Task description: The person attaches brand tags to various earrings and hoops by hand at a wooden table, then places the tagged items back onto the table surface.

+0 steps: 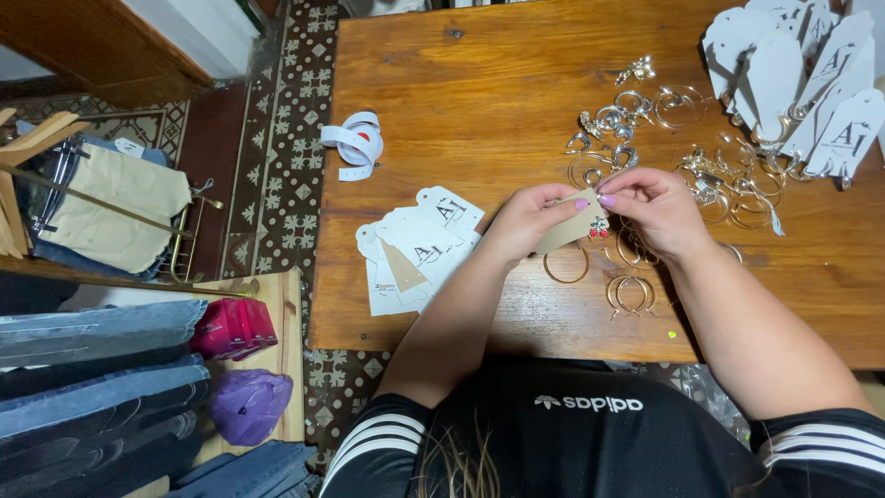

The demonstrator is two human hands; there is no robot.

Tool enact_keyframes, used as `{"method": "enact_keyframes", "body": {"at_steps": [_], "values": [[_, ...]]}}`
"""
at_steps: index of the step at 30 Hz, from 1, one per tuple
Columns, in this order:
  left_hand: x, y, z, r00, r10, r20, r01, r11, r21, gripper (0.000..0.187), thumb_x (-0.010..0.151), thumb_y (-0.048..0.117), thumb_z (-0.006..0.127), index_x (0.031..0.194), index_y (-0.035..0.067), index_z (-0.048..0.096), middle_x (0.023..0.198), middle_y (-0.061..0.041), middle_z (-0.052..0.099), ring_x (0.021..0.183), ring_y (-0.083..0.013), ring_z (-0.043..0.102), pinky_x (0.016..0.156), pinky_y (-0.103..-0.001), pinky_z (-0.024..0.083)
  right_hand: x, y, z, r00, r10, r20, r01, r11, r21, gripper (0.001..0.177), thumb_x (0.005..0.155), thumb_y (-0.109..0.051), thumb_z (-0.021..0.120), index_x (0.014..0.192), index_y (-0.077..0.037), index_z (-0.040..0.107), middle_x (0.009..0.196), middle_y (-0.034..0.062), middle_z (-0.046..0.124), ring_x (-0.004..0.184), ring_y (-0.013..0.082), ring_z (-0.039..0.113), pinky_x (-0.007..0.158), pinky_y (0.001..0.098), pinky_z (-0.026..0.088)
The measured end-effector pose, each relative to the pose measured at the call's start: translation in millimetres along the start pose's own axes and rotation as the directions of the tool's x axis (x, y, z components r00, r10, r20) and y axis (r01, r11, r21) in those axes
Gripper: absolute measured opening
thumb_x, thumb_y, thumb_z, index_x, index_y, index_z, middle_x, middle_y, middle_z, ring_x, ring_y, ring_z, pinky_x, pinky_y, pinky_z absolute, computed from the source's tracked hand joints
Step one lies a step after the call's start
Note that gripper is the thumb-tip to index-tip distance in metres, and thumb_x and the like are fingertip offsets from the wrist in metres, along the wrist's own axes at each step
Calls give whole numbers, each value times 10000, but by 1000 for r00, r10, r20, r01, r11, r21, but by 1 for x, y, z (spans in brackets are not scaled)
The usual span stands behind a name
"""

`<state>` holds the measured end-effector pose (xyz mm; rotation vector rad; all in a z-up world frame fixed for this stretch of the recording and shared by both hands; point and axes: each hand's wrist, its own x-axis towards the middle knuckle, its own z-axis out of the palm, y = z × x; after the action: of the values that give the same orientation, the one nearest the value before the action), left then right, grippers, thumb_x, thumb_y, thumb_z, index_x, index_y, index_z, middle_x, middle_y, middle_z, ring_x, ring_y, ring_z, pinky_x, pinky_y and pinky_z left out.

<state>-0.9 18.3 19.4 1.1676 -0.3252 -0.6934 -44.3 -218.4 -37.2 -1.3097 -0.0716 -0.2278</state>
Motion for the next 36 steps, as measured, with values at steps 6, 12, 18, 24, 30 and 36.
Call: {"method": "enact_keyframes", "body": {"at_steps": [6,12,18,24,30,36], "values": [[18,-24,-10,997,6,79,7,987,-159,240,975,141,819,1182,23,793,958,-70,838,860,-100,803,769,-268,683,-1,-9,7,998,-49,30,49,999,-15,176,940,120,779,1087,24,763,1122,199,796,971,176,818,909,290,662],[17,-26,-7,994,28,107,-8,982,-187,269,953,133,855,1184,15,784,948,-90,833,841,-126,817,750,-285,695,-7,-35,19,993,-116,30,120,973,-199,149,956,89,813,1086,24,781,1076,191,772,881,126,737,789,231,592],[21,-33,-9,993,37,109,-14,979,-204,270,948,127,854,1176,2,778,913,-118,828,801,-168,828,708,-300,702,-8,-67,36,949,-282,142,315,839,-444,97,972,28,853,1061,-5,836,1020,165,797,861,208,709,797,320,552],[21,-30,-14,995,42,95,-22,978,-205,269,947,119,848,1165,-17,767,896,-116,818,784,-174,827,681,-308,707,-10,-72,43,901,-373,222,434,759,-485,119,970,49,841,1062,-25,862,1019,154,808,921,262,744,894,404,584],[15,-21,-12,997,40,71,-29,989,-145,244,937,126,849,1132,0,776,891,-65,796,781,-123,802,677,-280,688,-10,-75,43,917,-335,217,399,767,-502,121,982,46,834,1072,-30,862,1037,152,809,929,254,749,892,403,592],[0,11,-5,991,136,-19,-133,984,119,179,926,222,874,1043,105,805,766,-47,723,693,-124,758,608,-281,654,-8,-58,26,979,-161,121,197,897,-395,184,995,48,813,1171,0,795,1065,132,783,969,152,722,903,322,602]]}}
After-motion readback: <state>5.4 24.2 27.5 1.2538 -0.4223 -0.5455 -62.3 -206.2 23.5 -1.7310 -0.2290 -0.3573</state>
